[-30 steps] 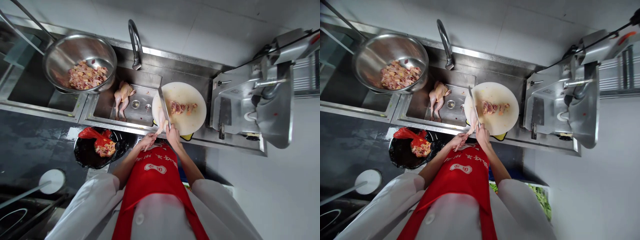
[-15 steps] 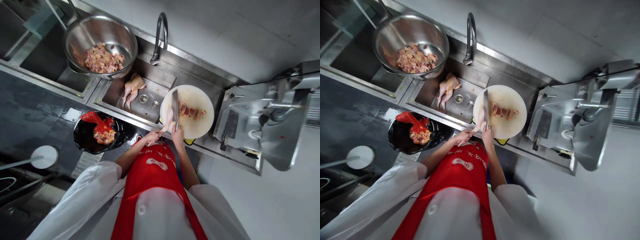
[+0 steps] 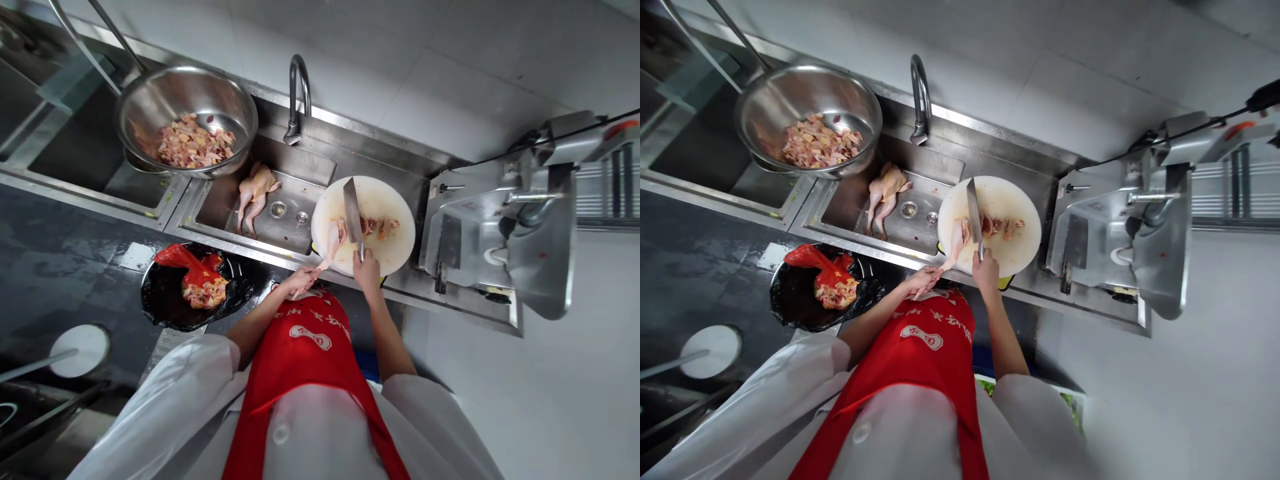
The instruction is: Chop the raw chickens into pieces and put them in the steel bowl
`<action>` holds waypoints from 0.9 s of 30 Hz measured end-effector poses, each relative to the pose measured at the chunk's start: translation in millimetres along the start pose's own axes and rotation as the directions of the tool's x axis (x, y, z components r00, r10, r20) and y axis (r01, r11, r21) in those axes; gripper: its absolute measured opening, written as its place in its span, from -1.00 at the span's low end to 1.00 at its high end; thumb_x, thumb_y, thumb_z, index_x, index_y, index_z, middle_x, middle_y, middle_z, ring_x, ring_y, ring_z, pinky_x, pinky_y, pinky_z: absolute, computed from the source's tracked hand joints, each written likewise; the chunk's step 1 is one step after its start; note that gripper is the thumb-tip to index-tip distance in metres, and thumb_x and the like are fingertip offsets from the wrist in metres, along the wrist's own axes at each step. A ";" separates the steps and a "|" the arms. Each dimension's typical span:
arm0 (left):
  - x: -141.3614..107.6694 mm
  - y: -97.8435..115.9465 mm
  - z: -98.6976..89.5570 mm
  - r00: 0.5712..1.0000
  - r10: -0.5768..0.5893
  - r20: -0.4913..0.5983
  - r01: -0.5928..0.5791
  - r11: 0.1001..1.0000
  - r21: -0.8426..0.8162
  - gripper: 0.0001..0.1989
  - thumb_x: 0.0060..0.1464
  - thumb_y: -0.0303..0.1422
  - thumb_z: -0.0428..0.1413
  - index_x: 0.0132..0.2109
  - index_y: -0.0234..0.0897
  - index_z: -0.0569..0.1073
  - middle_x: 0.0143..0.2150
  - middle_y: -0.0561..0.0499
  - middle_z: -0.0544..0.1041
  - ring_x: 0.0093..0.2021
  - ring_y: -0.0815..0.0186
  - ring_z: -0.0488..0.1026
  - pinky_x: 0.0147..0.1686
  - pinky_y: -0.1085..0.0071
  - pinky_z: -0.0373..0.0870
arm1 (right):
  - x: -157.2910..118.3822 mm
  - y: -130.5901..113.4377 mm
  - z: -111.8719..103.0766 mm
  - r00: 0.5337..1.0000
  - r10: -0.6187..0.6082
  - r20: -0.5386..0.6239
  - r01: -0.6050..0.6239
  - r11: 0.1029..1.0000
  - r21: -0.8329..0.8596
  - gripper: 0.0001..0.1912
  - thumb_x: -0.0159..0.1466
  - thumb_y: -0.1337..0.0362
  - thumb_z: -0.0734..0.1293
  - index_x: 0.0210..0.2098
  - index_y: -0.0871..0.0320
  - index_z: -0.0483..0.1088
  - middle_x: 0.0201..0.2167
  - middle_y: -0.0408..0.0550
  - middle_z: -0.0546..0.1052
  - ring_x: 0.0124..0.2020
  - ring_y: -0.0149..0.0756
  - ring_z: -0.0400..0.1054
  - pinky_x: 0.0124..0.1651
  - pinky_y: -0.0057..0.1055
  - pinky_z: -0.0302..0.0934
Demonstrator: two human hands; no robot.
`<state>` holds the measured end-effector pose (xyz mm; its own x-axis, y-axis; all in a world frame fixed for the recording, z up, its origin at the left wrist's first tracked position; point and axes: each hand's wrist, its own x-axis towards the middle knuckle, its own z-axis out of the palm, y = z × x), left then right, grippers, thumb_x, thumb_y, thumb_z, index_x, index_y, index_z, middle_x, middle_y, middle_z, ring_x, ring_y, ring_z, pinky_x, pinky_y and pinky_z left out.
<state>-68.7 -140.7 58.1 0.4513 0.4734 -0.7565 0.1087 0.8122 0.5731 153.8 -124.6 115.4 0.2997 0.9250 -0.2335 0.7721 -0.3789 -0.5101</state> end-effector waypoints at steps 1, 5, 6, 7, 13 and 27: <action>-0.3 -0.1 0.9 1.000 0.005 -0.001 -0.005 1.000 0.000 -0.63 0.25 -0.10 0.08 -0.38 -0.23 0.19 -0.68 0.24 0.08 -0.74 0.55 -0.03 -0.71 0.58 -0.12 | -7.7 -7.3 6.1 0.999 -0.005 -0.047 0.001 0.996 -0.084 -0.68 0.40 0.12 0.15 -0.11 0.24 0.35 -0.39 0.08 0.52 -0.39 -0.22 0.39 -0.30 -0.39 0.13; -0.4 -0.8 3.5 1.000 0.002 0.005 -0.002 1.000 0.009 -0.64 0.26 -0.09 0.06 -0.37 -0.23 0.20 -0.67 0.24 0.09 -0.75 0.54 -0.04 -0.72 0.58 -0.14 | -26.4 -23.9 23.4 0.999 0.006 -0.040 -0.015 0.977 -0.214 -0.64 0.45 0.12 0.10 -0.04 0.28 0.33 -0.35 0.13 0.55 -0.35 -0.20 0.41 -0.32 -0.40 0.04; -0.1 -1.0 3.5 1.000 0.000 0.002 0.000 1.000 0.012 -0.64 0.26 -0.09 0.06 -0.37 -0.23 0.20 -0.68 0.23 0.09 -0.75 0.54 -0.04 -0.73 0.58 -0.14 | -28.0 -23.9 25.7 1.000 0.005 -0.026 -0.011 0.974 -0.228 -0.64 0.45 0.11 0.10 -0.04 0.27 0.33 -0.35 0.13 0.55 -0.35 -0.20 0.42 -0.32 -0.40 0.03; 0.2 -1.1 3.3 1.000 -0.002 -0.001 0.002 1.000 0.015 -0.64 0.26 -0.09 0.06 -0.37 -0.23 0.20 -0.67 0.23 0.09 -0.75 0.54 -0.04 -0.73 0.58 -0.14 | -28.8 -22.8 27.7 1.000 0.004 -0.013 -0.007 0.970 -0.242 -0.64 0.46 0.11 0.10 -0.04 0.27 0.33 -0.35 0.12 0.56 -0.35 -0.21 0.42 -0.33 -0.40 0.03; -0.6 1.1 3.4 1.000 0.000 -0.016 0.000 0.999 0.039 -0.64 0.26 -0.09 0.06 -0.36 -0.24 0.21 -0.67 0.22 0.11 -0.75 0.55 -0.03 -0.72 0.59 -0.14 | -27.6 -23.0 25.9 0.998 0.039 0.048 -0.025 0.961 -0.275 -0.68 0.45 0.14 0.12 -0.05 0.26 0.34 -0.32 0.13 0.57 -0.33 -0.20 0.44 -0.30 -0.40 0.08; -1.0 3.5 1.9 1.000 0.013 0.005 -0.013 1.000 0.001 -0.64 0.23 -0.11 0.11 -0.38 -0.26 0.24 -0.67 0.23 0.12 -0.74 0.56 0.00 -0.72 0.59 -0.10 | -18.3 -43.7 4.5 0.993 0.071 -0.090 -0.079 0.993 -0.088 -0.59 0.44 0.11 0.09 -0.09 0.35 0.35 -0.34 0.25 0.53 -0.25 -0.06 0.48 -0.26 -0.31 0.24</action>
<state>-67.1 -139.0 61.5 0.4574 0.4825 -0.7470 0.1037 0.8054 0.5836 112.1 -125.0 138.2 0.4028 0.8946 -0.1935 0.7927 -0.4467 -0.4149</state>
